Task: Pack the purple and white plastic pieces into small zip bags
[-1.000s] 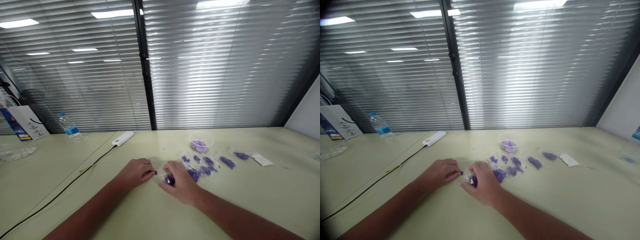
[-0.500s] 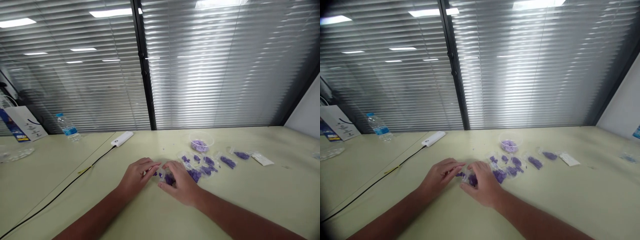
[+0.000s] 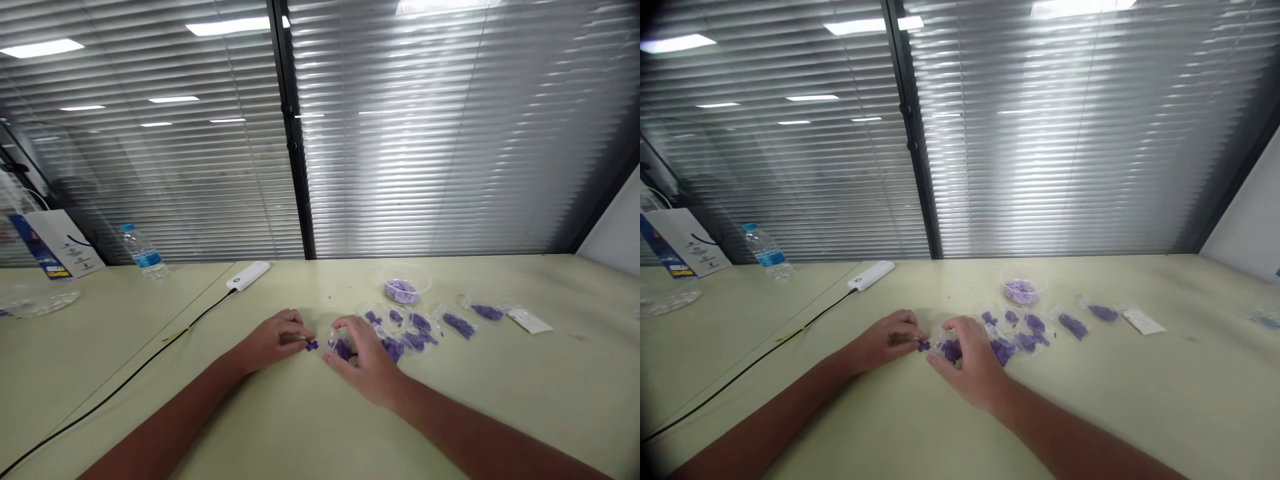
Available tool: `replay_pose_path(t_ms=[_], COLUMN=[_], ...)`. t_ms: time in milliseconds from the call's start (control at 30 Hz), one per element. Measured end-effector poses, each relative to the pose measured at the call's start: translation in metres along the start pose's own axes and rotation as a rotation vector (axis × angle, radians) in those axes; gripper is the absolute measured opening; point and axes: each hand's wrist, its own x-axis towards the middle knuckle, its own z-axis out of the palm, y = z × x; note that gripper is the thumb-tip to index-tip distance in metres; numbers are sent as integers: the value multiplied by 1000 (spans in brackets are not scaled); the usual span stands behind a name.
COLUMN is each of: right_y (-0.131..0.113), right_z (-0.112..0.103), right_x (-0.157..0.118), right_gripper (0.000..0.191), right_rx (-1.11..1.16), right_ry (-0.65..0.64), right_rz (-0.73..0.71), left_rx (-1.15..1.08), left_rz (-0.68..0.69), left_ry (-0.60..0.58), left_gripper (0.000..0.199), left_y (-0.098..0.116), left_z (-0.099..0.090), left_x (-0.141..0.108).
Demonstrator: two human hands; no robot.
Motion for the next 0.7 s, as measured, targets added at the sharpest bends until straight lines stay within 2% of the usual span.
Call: replay_pose_path(t_ms=[167,533,600,700], right_y=[1,-12,-12,-9], right_z=[2,-5,-4,-3], right_x=[0,-1,-1,-2], right_gripper=[34,39,40,40], right_rx=[-25,-75,-67,-73], right_ry=[-31,-247,-256,-201], right_rz=[6,-92,-104,-85], left_rx=[14,99,116,173], left_rz=[-1,31,36,42], left_ry=[17,54,56,62], left_gripper=[22,12,13,17], left_y=[5,5,6,11], left_z=[7,12,11,6], left_x=[1,2,3,2])
